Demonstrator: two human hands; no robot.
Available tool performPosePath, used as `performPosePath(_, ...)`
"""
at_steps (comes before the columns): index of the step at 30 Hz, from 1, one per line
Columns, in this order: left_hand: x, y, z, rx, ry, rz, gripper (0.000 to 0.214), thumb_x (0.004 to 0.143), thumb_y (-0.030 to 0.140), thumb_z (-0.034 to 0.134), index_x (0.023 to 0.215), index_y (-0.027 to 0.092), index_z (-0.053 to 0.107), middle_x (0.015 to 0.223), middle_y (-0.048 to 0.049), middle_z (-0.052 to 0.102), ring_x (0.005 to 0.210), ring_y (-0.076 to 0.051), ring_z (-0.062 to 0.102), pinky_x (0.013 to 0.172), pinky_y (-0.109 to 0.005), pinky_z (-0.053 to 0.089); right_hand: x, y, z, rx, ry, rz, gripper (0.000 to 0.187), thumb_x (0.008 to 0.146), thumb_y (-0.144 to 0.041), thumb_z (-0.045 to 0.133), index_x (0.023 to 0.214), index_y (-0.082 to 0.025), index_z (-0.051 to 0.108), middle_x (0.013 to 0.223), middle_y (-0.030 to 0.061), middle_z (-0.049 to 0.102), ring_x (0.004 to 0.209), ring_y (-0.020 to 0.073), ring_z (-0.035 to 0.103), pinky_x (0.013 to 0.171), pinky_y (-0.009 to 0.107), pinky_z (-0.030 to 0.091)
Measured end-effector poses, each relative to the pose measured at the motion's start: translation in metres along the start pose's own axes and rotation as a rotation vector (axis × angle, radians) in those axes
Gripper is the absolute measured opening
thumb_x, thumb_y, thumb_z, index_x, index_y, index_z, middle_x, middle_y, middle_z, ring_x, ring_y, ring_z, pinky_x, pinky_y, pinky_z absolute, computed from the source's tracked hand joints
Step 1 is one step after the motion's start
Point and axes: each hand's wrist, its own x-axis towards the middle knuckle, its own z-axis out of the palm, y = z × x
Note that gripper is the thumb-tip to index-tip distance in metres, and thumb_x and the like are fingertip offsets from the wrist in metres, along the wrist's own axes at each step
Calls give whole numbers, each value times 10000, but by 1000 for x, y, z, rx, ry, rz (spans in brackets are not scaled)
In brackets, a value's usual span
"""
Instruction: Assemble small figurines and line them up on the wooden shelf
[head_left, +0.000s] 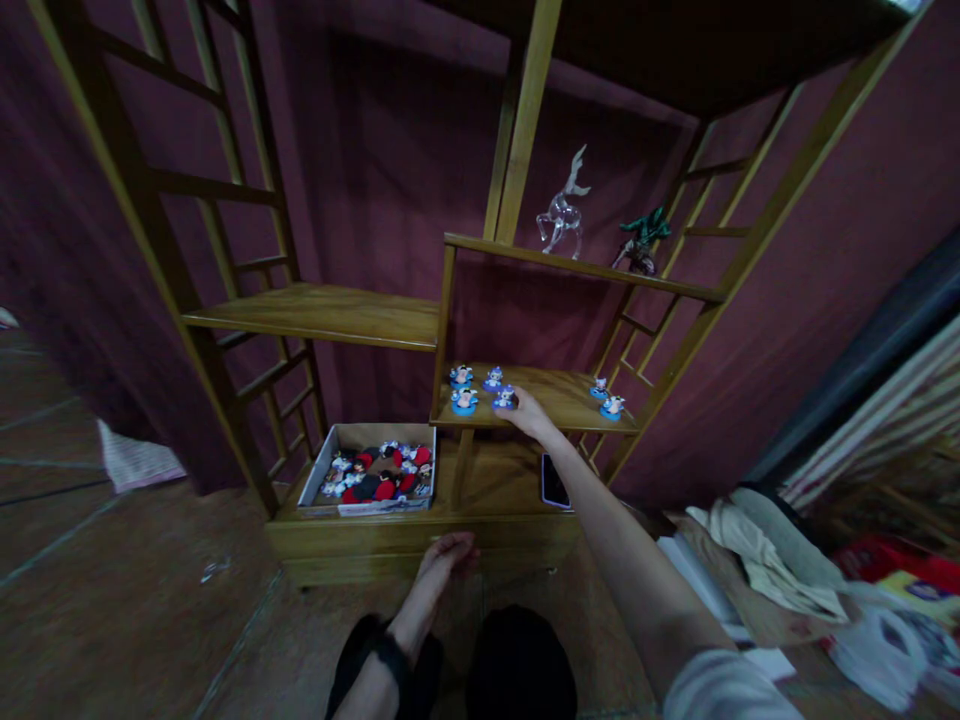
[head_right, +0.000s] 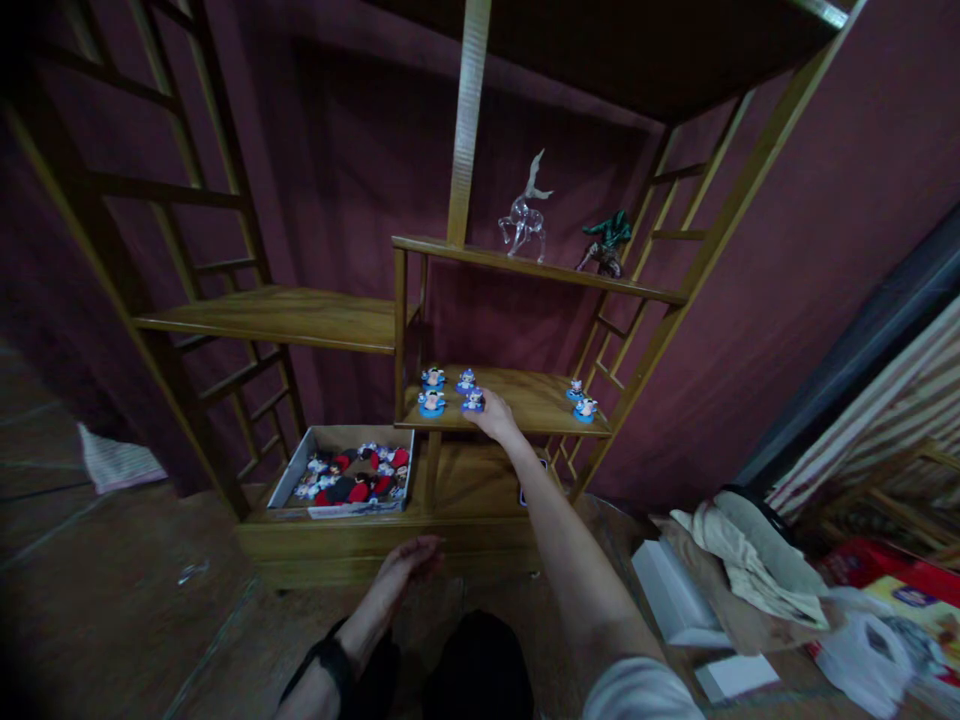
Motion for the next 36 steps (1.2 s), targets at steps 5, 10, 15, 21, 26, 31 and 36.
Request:
performPosePath(5, -1, 1, 1, 11, 8, 4, 441, 539, 443, 724, 859, 150, 649, 732, -78, 685, 604, -159, 618, 564, -254, 406, -2, 0, 0, 5, 23, -11, 473, 637, -231, 662, 1096, -241, 547, 1021, 5, 640, 949, 183, 580, 886, 352, 424)
performPosePath(10, -2, 2, 1, 3, 16, 3, 450, 517, 451, 733, 840, 149, 648, 721, -77, 683, 602, -161, 618, 570, -257, 408, -4, 1, 1, 36, 31, -8, 548, 640, -232, 669, 1161, -243, 502, 1043, 12, 637, 961, 184, 584, 898, 351, 420)
performPosePath(15, -3, 4, -3, -6, -1, -15, 441, 520, 424, 736, 851, 146, 651, 741, -86, 690, 620, -174, 629, 577, -267, 423, -10, 5, 3, 71, 67, -40, 629, 663, -257, 662, 1243, -228, 421, 1082, 37, 626, 1000, 184, 578, 923, 348, 403)
performPosePath(21, -9, 8, -8, 3, -59, 26, 376, 588, 386, 708, 876, 152, 652, 757, -74, 694, 672, -168, 635, 596, -253, 433, -31, 14, 4, 38, 150, -98, 684, 722, -290, 593, 1330, -201, 295, 1170, 76, 580, 1107, 197, 519, 973, 364, 361)
performPosePath(26, -12, 11, -12, 30, -61, 36, 365, 599, 364, 704, 896, 159, 652, 781, -72, 697, 705, -176, 642, 630, -263, 444, -38, 13, 3, -42, 159, -98, 681, 734, -301, 572, 1342, -206, 281, 1203, 73, 561, 1135, 204, 498, 986, 370, 345)
performPosePath(31, -13, 16, -16, 32, -40, 12, 352, 608, 358, 697, 902, 170, 647, 803, -75, 699, 707, -169, 644, 644, -263, 449, -27, 1, 1, -103, 132, 33, 711, 705, -381, 605, 1328, -231, 297, 1150, 50, 598, 1084, 208, 533, 947, 379, 364)
performPosePath(36, -16, 21, -17, 62, -27, 11, 379, 602, 374, 695, 922, 177, 644, 814, -74, 699, 704, -168, 641, 639, -262, 452, -19, -10, 1, -174, 108, 104, 664, 697, -400, 614, 1291, -268, 349, 1119, 21, 620, 1065, 209, 546, 927, 371, 364)
